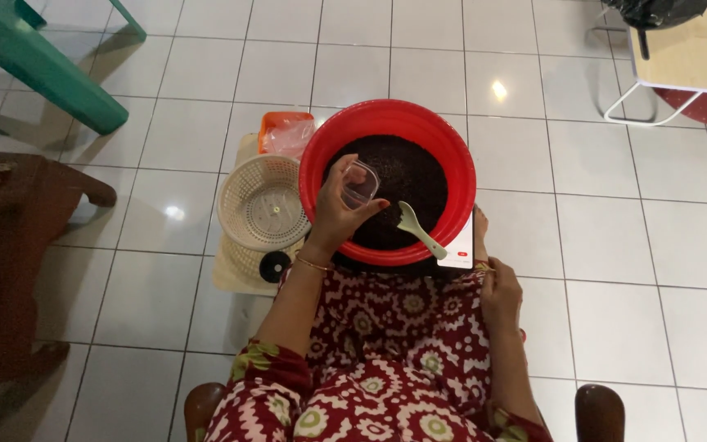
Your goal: The person scoops dark grains from a red basin using a light green spoon and transfers them into a small clear plastic container. The person repeats this scooping and pouring action multiple times to fill the container.
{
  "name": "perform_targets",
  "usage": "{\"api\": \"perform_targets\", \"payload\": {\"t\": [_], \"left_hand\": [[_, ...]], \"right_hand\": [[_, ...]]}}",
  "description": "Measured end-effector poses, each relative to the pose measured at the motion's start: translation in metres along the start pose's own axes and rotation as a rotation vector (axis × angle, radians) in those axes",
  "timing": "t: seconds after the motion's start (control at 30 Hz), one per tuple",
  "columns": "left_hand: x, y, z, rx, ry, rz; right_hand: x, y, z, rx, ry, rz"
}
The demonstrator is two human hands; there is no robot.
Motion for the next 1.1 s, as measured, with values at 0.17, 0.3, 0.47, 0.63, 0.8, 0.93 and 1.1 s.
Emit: {"api": "perform_targets", "payload": {"t": [0.17,0.3,0.47,0.63,0.8,0.93,1.1], "left_hand": [[-0.001,0.001,0.001,0.002,0.003,0.004],[0.0,0.001,0.001,0.012,-0.014,-0.016],[0.003,0.001,0.0,0.013,-0.012,-0.026],[0.002,0.0,0.0,0.016,-0.001,-0.059],[0.002,-0.005,-0.003,0.05,0.013,-0.061],[0.002,-0.004,-0.002,0.05,0.014,-0.071],[0.001,-0.004,-0.003,0.015,-0.007,-0.044]], "right_hand": [[-0.012,-0.011,0.004,-0.186,-0.011,-0.136],[-0.016,-0.019,0.004,-0.095,0.05,0.037],[-0.005,-0.01,0.019,0.246,0.015,0.134],[0.013,-0.004,0.028,0.51,-0.085,-0.037],[0.002,0.001,0.013,0.561,-0.142,-0.065],[-0.015,0.001,0.004,0.76,-0.29,-0.007],[-0.014,0.017,-0.018,0.836,-0.443,-0.1]]}}
Point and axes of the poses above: each hand's wrist, its own x-axis away from the middle knuckle, its own z-axis out of the back of the hand, y = z × x, the point moved 2 cm from there along -x, towards the middle knuckle, and after that the axes turned 8 degrees about -x, right-handed, at the moved point
